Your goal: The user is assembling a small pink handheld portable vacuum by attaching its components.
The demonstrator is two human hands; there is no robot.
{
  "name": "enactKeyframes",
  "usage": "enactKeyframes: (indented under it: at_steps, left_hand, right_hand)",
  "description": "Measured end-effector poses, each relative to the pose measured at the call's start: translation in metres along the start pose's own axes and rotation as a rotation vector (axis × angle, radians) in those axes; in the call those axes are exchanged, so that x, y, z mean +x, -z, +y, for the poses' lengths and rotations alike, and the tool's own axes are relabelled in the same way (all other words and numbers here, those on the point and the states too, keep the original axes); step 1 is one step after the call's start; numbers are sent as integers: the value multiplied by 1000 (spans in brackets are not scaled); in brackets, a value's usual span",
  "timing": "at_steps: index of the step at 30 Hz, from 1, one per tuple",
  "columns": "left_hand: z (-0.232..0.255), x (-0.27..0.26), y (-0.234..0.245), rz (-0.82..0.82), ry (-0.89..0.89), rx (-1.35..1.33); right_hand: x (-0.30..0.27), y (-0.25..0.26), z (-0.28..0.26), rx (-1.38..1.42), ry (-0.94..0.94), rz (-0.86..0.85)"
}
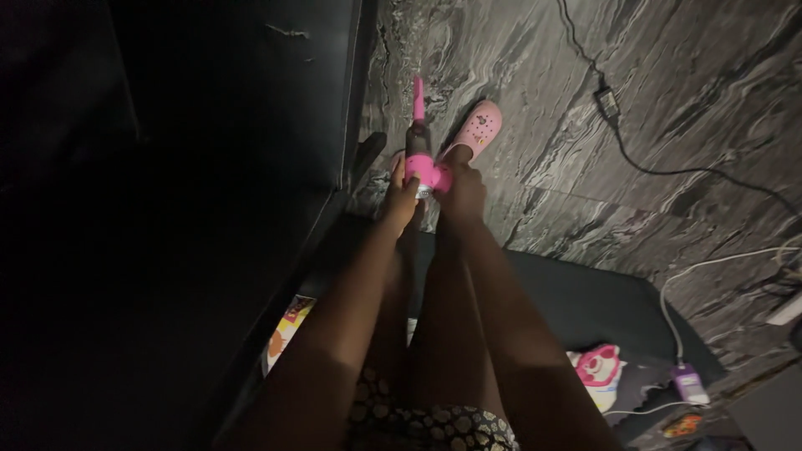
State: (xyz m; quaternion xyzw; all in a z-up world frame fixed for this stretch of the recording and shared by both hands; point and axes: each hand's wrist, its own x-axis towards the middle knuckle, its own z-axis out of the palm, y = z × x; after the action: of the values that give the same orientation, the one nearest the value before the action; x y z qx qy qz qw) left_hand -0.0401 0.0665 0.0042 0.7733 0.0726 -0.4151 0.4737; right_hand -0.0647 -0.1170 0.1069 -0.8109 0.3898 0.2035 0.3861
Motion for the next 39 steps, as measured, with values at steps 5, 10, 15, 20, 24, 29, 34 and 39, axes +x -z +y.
enactKeyframes:
  at_steps: [5,10,15,20,24,29,34,39]
  left_hand:
    - [30,-20,24,-59,174,-147]
    - [-5,-21,33,-33,302,-104]
    - [-13,-25,42,5,382,-34]
    - [-10,-29,47,50,429,32]
    - [4,-31,51,33,534,-3]
    - [1,-26,48,-39,549,-131]
    - [5,-19,32,-91,481,-132]
    - [6,-11,13,-82,287,-44]
  right_hand:
    - [-18,-15,-8,121,-19,-16]
    - [-32,-24,-12,101,1,-6]
    - [-34,-24,-16,177,86,-65]
    - [-37,-22,-23,127,188,-86]
    - [-35,-30,-25,120,120,-131]
    - [-40,-25,-17,150,135,-72]
    - [-42,-25,-2,120,25,-51]
    - [-39,-16,10,263,126,37]
